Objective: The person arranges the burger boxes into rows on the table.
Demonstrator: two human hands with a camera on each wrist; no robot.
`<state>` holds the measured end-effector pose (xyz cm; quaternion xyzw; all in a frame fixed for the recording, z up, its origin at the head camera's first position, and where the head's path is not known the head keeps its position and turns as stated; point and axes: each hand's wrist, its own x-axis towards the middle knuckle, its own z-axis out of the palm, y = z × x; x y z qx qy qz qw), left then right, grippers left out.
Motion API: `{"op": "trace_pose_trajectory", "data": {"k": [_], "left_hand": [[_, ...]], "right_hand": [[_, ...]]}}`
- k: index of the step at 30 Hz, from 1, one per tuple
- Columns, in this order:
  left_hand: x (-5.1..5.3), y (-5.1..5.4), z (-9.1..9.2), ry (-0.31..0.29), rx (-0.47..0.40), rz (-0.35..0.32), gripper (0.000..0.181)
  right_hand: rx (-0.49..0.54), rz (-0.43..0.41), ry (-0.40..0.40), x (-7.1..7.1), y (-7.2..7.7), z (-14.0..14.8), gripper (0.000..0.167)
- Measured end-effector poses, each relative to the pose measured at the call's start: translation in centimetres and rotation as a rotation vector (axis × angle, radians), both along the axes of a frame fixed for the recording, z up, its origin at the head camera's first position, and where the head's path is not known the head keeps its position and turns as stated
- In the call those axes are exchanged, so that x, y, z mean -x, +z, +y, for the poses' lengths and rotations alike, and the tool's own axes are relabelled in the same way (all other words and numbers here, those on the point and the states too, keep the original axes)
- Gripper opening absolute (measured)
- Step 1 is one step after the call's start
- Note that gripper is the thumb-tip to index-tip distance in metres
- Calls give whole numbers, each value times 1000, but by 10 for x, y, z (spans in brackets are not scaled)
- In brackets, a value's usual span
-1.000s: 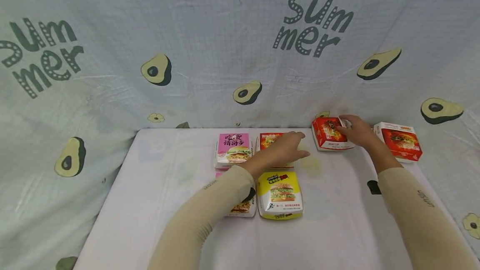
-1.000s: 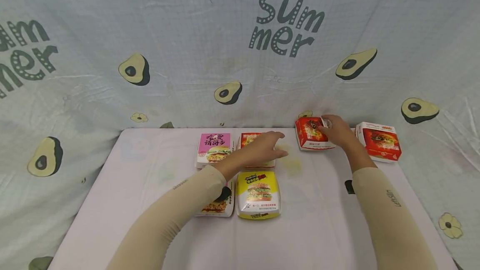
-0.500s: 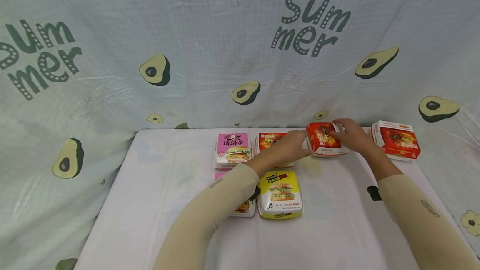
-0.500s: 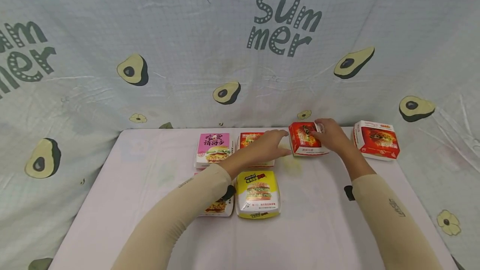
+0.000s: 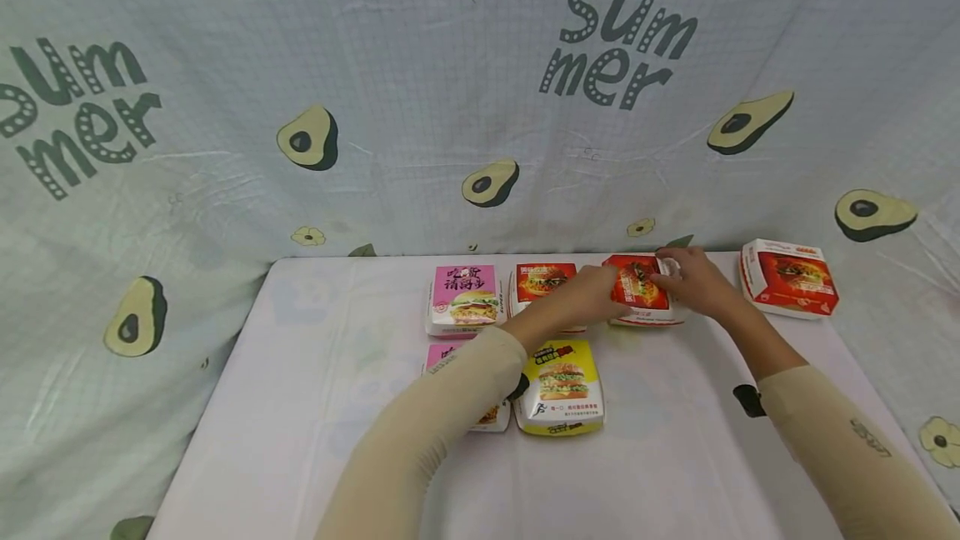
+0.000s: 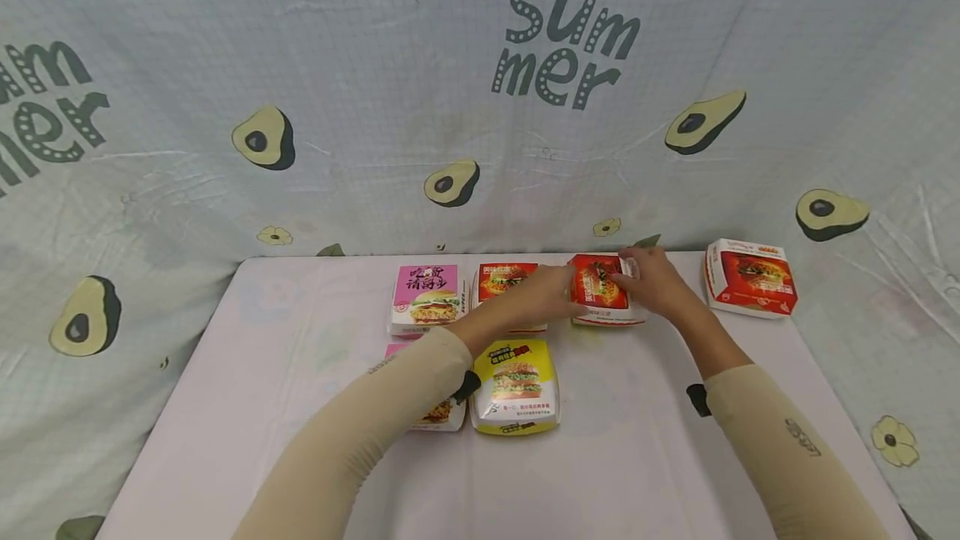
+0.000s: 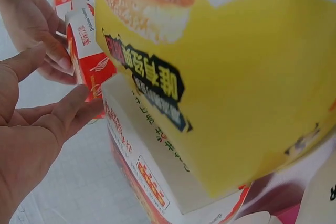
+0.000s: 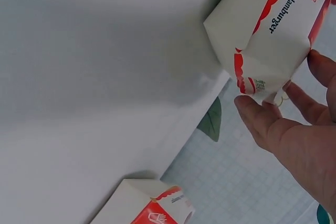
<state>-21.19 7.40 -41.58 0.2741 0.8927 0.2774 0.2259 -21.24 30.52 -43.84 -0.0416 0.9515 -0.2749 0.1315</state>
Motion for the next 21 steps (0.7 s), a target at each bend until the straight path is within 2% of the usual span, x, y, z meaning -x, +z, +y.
{"op": "trace_pose_trajectory", "data": {"k": [9, 16, 21], "left_hand": [[-2, -2, 8, -11, 39, -11, 54], [-6, 0, 8, -41, 73, 30, 49], [-8, 0, 8, -55, 89, 35, 48]], "right_hand": [[-6, -10, -21, -7, -3, 3, 61], [19, -30, -35, -15, -2, 8, 58], [42, -67, -47, -22, -4, 10, 58]]}}
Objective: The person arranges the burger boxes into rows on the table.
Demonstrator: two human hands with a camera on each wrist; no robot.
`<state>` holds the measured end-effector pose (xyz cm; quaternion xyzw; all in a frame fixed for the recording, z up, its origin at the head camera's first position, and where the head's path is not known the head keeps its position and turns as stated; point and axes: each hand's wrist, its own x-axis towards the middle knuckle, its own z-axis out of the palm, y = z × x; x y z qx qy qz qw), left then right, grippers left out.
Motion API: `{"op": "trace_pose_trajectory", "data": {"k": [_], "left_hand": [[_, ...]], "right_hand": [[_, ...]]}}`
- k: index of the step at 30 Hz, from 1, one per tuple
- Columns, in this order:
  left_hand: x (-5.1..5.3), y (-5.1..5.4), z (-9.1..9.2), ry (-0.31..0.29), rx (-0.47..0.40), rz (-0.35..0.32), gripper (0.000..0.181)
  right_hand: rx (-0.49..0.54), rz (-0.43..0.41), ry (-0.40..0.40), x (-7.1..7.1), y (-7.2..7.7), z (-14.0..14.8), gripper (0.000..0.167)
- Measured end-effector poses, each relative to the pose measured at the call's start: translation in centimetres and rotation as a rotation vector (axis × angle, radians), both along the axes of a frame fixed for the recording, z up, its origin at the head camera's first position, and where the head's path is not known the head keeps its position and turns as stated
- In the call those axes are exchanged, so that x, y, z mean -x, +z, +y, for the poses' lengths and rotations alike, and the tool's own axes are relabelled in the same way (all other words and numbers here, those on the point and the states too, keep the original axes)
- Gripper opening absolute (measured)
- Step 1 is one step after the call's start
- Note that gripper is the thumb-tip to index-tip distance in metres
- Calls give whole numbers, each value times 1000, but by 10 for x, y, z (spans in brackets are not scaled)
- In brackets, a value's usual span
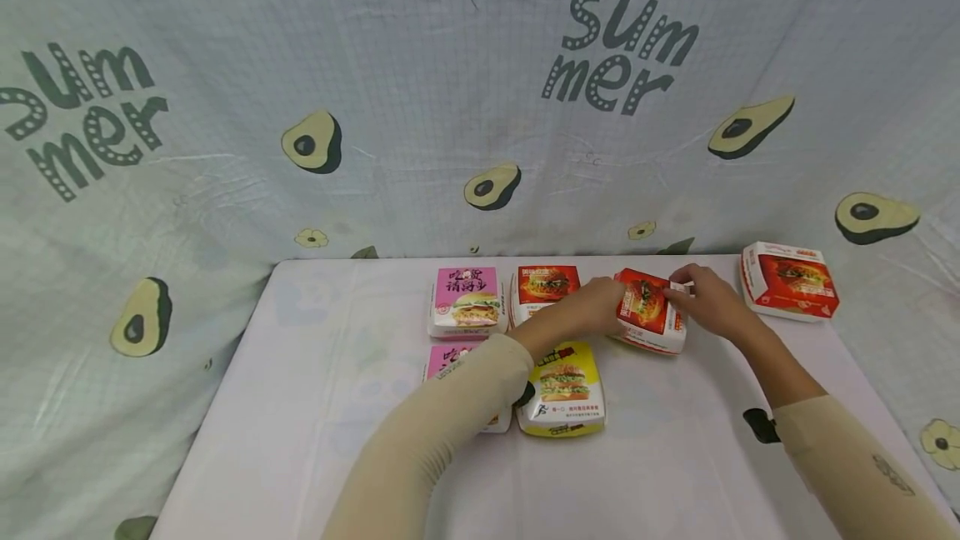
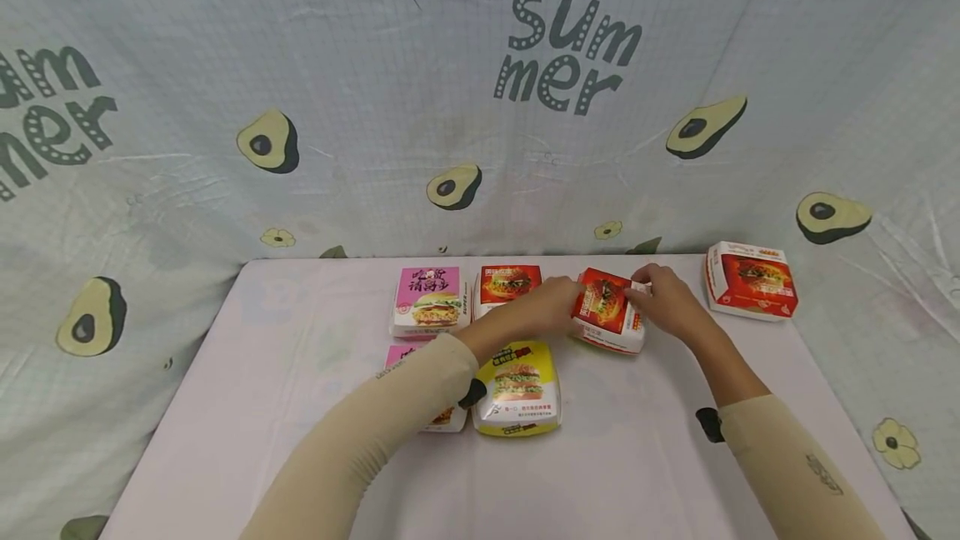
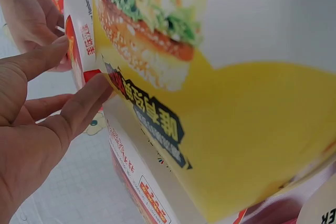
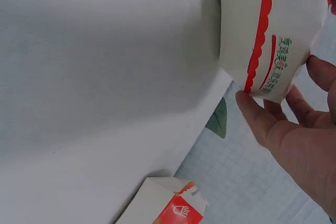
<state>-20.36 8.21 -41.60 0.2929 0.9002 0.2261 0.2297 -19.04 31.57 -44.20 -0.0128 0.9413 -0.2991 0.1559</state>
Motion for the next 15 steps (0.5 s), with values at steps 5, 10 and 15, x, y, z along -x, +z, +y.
{"op": "trace_pose_trajectory", "data": {"k": [5, 10, 15], "left_hand": [[-3, -2, 2, -27, 38, 4, 51], [-4, -3, 6, -92, 65, 61, 56], [-4, -2, 5, -98, 67, 65, 66]], "right_hand": [[3, -42, 1, -9, -3, 4, 55], [21, -53, 18, -18, -3, 9, 53], [47, -50, 37, -25, -4, 12, 56]]}}
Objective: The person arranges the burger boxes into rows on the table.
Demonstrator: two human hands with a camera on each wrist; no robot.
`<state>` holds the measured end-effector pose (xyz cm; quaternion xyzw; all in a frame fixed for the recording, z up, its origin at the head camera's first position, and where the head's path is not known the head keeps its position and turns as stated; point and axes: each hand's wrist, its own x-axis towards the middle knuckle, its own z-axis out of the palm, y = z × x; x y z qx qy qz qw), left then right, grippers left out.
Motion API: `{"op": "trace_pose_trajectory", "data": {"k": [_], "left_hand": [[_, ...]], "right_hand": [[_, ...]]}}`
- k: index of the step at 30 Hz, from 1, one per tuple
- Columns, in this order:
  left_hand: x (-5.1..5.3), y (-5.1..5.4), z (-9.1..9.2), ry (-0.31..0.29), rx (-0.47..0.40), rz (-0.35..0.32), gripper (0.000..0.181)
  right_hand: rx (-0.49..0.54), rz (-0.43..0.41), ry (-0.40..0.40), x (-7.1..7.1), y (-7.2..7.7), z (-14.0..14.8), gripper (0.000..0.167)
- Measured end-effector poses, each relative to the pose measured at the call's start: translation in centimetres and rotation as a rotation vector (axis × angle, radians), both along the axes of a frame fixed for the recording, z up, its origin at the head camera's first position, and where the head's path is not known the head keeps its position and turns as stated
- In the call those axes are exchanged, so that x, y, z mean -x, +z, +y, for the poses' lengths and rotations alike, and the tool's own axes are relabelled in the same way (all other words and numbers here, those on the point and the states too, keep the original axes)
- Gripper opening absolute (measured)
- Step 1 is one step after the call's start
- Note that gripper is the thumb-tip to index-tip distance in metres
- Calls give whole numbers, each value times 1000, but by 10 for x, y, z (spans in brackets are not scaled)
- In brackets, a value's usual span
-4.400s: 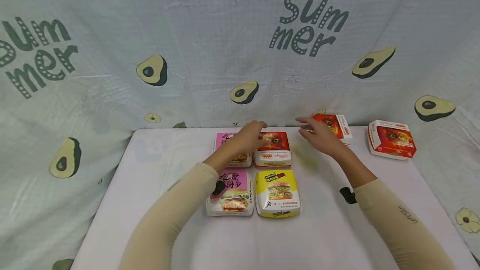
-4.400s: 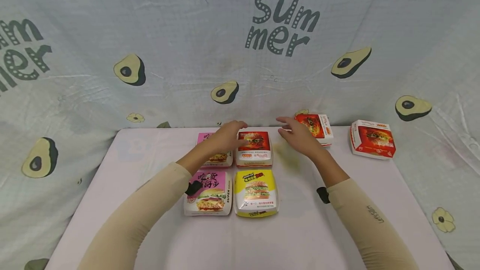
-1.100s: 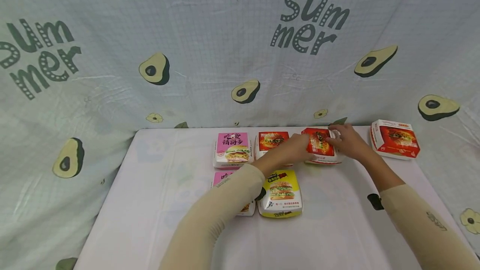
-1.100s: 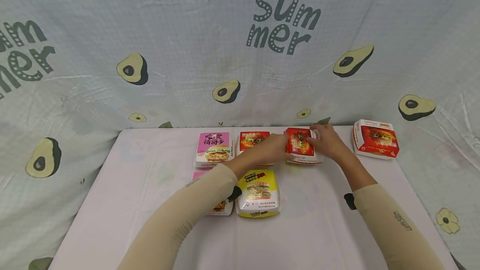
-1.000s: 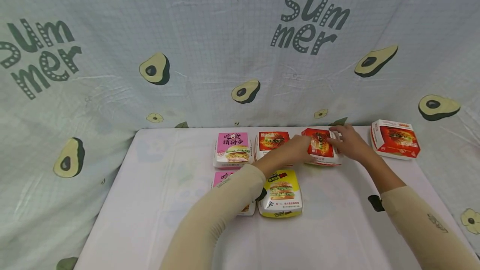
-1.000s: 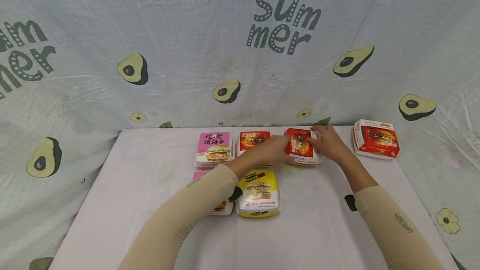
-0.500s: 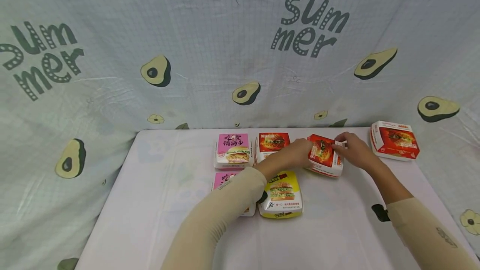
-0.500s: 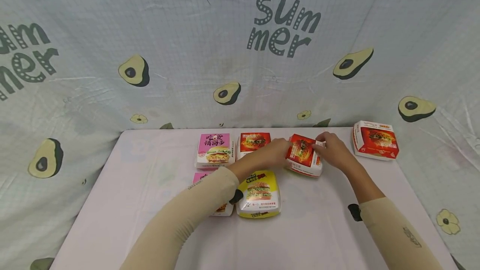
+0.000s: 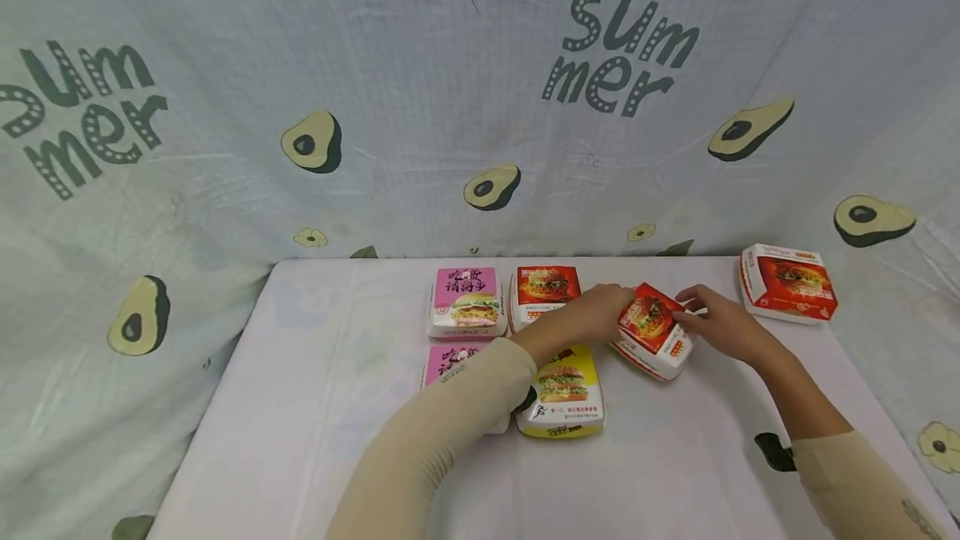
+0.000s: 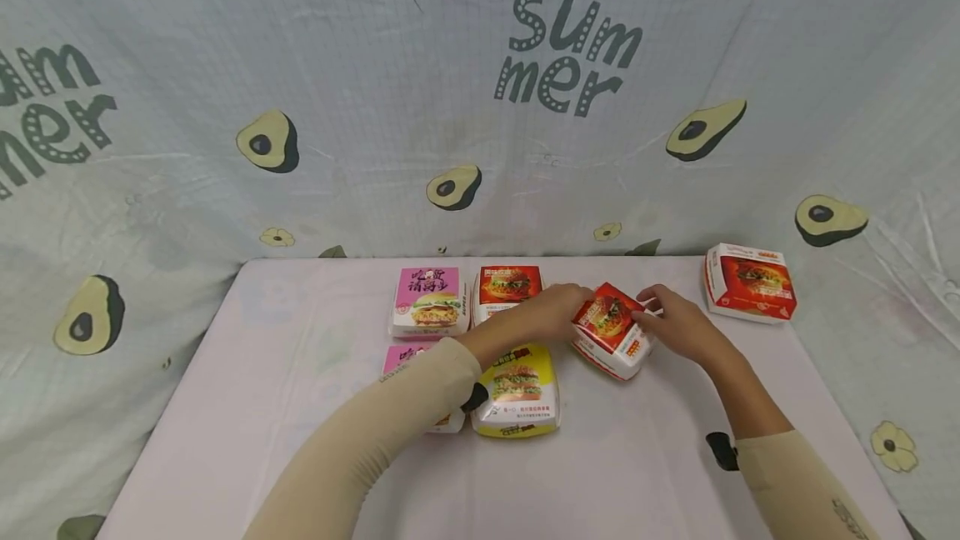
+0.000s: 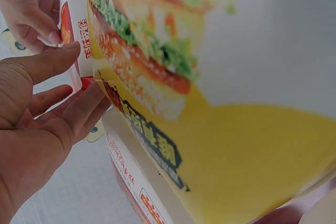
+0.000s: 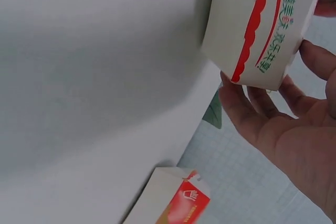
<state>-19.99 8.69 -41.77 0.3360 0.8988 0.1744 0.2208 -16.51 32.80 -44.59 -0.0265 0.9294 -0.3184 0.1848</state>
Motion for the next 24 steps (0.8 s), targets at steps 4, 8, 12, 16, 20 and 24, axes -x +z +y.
{"op": "trace_pose_trajectory", "data": {"k": [4, 8, 12, 16, 20, 24], "left_hand": [[1, 0, -3, 28, -3, -28, 69], [0, -1, -5, 44, -8, -59, 59], [0, -2, -5, 51, -25, -73, 51], [-1, -3, -5, 57, -19, -75, 50], [0, -4, -4, 43, -10, -65, 46], [0, -6, -3, 29, -2, -61, 45]], "right_hand": [[42, -31, 5, -7, -3, 2, 61], [63, -59, 16, -12, -5, 4, 61], [73, -76, 21, -17, -6, 6, 58], [85, -110, 31, -22, -5, 8, 57], [108, -168, 34, -26, -5, 10, 55], [127, -222, 52, -29, -4, 13, 50]]}}
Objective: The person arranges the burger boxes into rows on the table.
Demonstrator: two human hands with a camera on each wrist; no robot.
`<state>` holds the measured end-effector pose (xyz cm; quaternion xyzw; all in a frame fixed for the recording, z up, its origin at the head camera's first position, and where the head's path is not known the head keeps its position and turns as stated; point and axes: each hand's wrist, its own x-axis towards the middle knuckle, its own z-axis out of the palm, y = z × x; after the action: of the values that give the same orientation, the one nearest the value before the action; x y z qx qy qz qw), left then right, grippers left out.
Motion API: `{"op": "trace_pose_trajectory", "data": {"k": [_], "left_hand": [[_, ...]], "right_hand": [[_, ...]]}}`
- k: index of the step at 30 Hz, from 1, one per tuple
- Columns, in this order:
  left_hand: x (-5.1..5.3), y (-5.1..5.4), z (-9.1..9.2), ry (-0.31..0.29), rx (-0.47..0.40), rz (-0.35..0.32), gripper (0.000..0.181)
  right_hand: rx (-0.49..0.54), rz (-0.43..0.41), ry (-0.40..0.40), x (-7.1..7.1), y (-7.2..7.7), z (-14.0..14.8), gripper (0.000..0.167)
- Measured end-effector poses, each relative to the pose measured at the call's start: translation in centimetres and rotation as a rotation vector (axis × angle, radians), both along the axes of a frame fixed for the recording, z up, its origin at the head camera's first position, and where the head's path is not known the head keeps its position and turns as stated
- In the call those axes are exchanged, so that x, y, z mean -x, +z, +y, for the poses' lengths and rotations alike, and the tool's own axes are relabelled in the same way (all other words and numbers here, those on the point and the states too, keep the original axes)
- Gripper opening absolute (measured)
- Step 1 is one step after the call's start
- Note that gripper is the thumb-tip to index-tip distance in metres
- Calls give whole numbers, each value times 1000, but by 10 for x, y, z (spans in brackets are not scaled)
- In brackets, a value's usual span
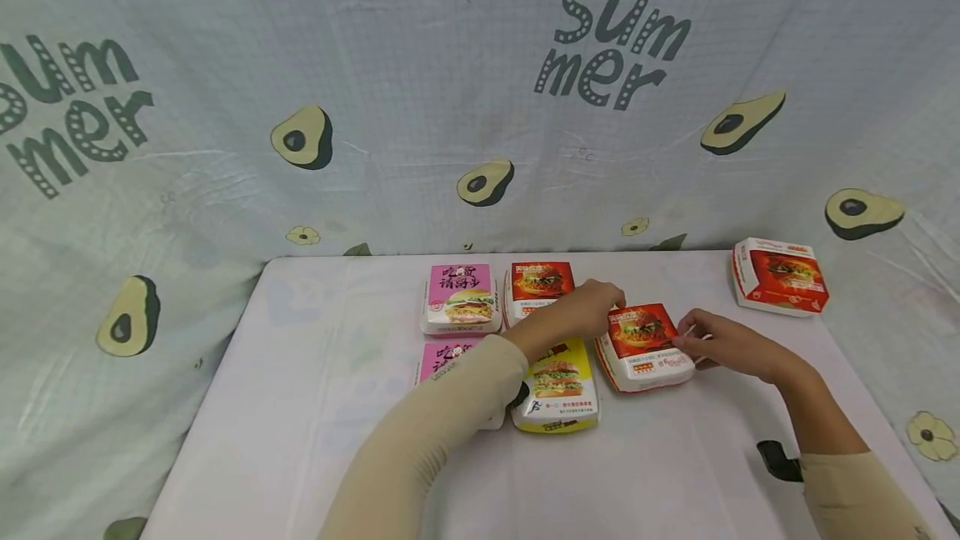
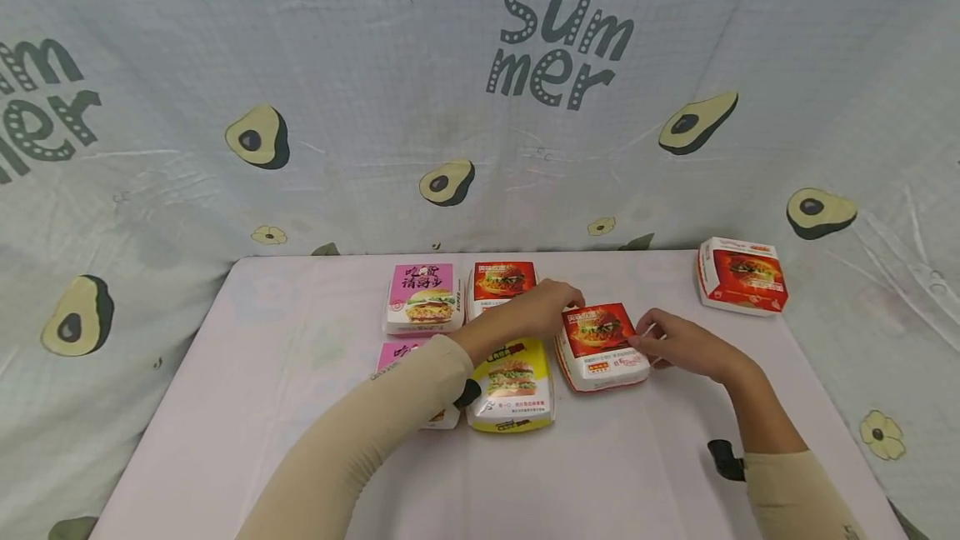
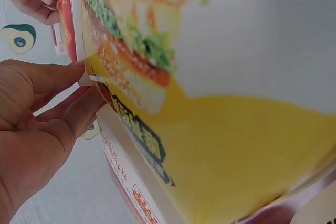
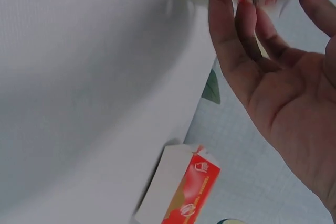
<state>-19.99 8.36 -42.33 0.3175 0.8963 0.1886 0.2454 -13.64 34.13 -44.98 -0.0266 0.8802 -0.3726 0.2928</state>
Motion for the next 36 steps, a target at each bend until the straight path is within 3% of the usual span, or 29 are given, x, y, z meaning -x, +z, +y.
{"op": "trace_pose_trajectory", "data": {"k": [5, 9, 12, 23, 30, 36], "left_hand": [[0, 1, -4, 12, -15, -13, 46], [1, 2, -8, 0, -44, 2, 45], [1, 1, -8, -6, -45, 12, 44], [-3, 0, -6, -7, -50, -43, 38], [-9, 1, -3, -76, -18, -11, 37], [-12, 2, -1, -88, 8, -15, 39]], "right_hand": [[-32, 66, 21, 2, 5, 1, 47], [-73, 184, 3, 8, 7, -4, 56], [-63, 217, 2, 11, 6, -9, 63], [45, 142, 16, 10, 2, -13, 50], [35, 106, 31, 3, 3, -13, 48], [66, 78, 34, -3, 4, -13, 47]]}}
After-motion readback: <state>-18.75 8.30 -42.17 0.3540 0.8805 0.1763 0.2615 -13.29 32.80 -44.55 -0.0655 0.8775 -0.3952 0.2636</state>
